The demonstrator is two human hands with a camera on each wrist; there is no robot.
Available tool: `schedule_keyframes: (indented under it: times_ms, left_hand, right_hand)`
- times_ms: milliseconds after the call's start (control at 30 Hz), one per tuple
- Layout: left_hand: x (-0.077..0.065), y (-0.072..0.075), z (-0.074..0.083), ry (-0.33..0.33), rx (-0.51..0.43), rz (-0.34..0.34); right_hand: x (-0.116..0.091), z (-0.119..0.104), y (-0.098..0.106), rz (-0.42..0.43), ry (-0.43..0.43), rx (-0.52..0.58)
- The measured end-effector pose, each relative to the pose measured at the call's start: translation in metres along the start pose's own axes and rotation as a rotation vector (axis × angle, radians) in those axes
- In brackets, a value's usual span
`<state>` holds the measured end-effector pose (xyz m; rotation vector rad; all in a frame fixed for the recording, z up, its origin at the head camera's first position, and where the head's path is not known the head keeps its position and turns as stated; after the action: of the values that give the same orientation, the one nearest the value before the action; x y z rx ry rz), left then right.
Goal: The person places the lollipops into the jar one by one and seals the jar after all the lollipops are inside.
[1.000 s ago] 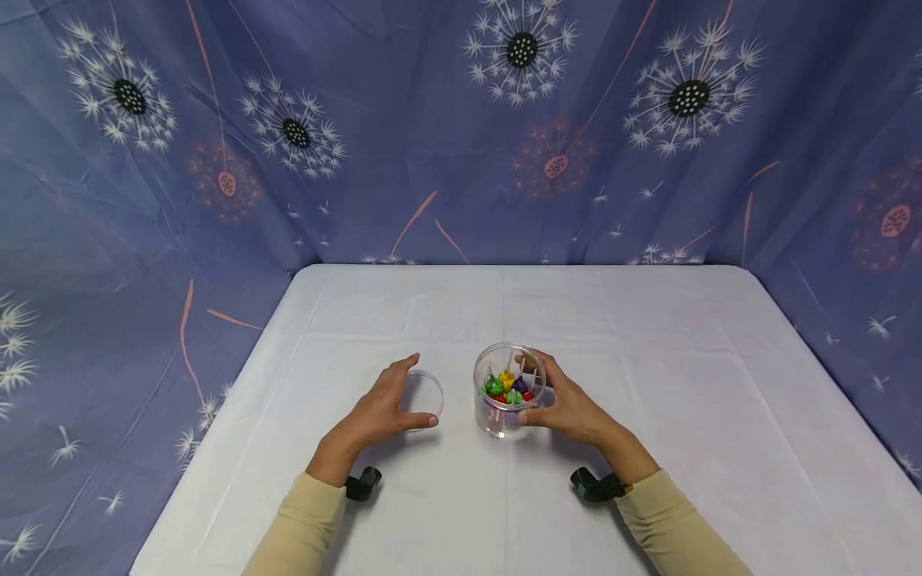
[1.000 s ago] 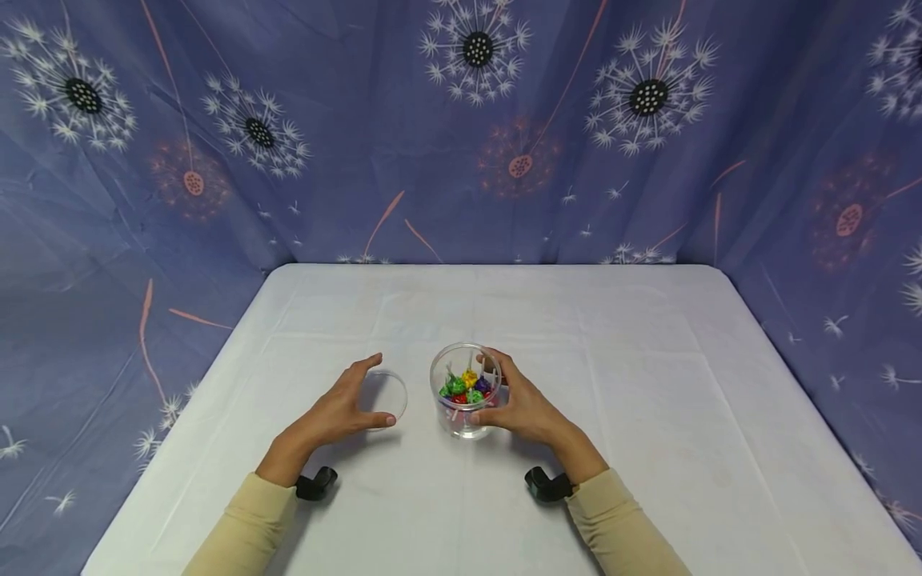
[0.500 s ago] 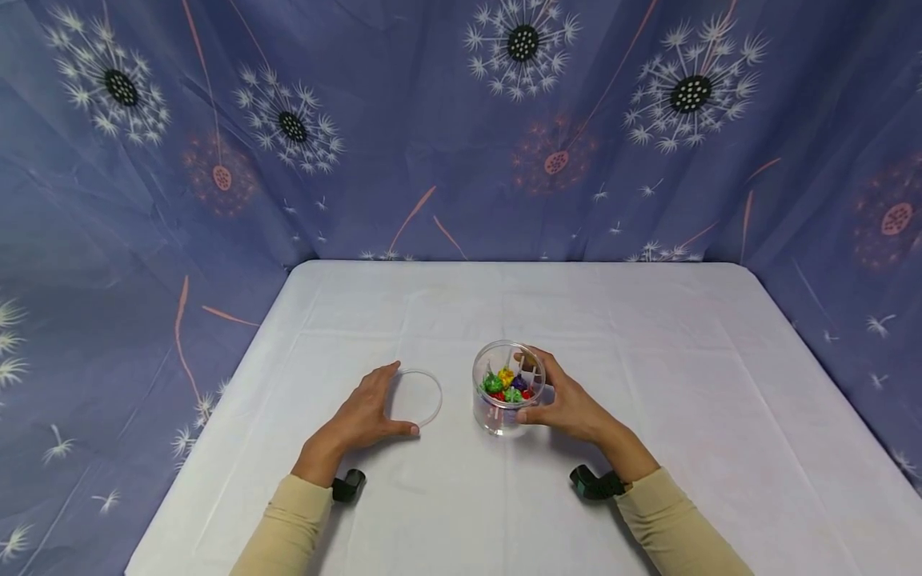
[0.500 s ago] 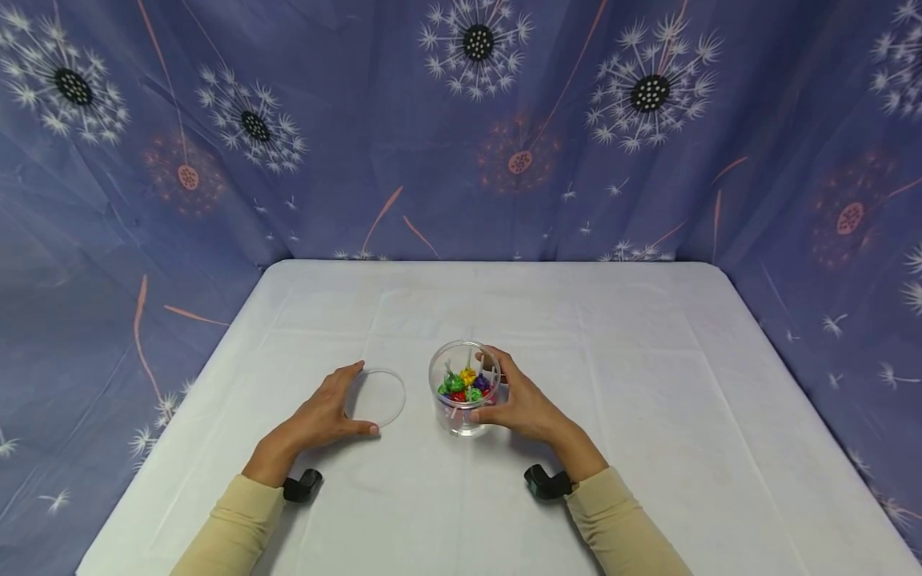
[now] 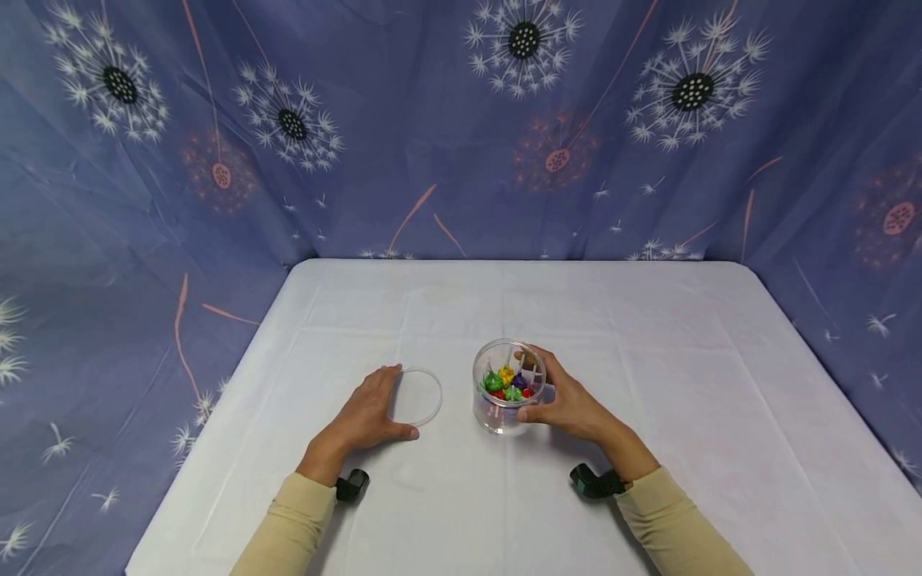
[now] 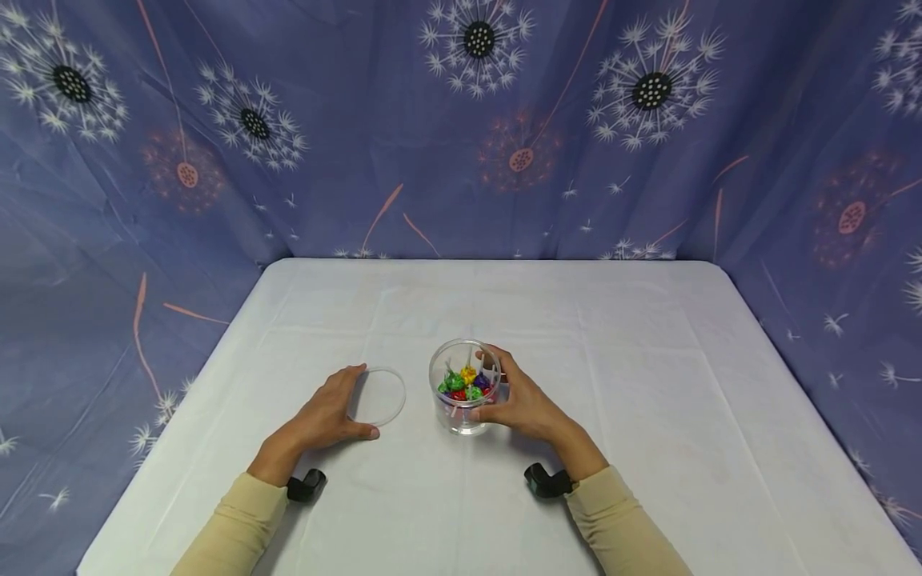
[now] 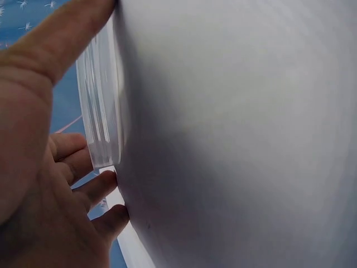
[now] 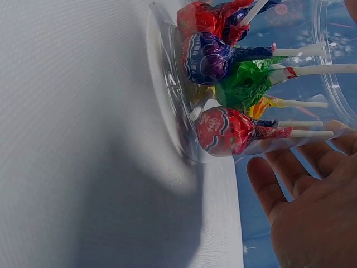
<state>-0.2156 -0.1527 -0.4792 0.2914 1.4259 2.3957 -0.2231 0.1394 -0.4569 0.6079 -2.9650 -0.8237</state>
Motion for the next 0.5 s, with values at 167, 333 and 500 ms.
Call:
schedule_keyframes:
  times_ms: [167, 333, 500]
  left_hand:
    - [0.000, 0.000, 0.001, 0.011, -0.001, 0.023]
    - [0.000, 0.004, 0.005, 0.026, -0.022, 0.039]
    - [0.004, 0.015, 0.018, -0.003, -0.038, 0.050]
  right_hand:
    - [0.000, 0.001, 0.000, -0.005, -0.022, 0.003]
    - [-0.001, 0.001, -0.001, -0.008, -0.045, -0.003]
    - [-0.002, 0.000, 0.000, 0.000, -0.030, -0.003]
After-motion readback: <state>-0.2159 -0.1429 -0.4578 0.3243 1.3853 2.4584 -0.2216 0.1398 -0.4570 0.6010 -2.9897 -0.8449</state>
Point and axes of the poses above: each hand's wrist, its own x-axis towards the middle knuckle, its own y-axis out of the back of the hand, z = x × y, the point moved 7 cm from there along x, towards the middle knuckle, and after that the axes turned 5 degrees about -y, right-handed, at the moved point
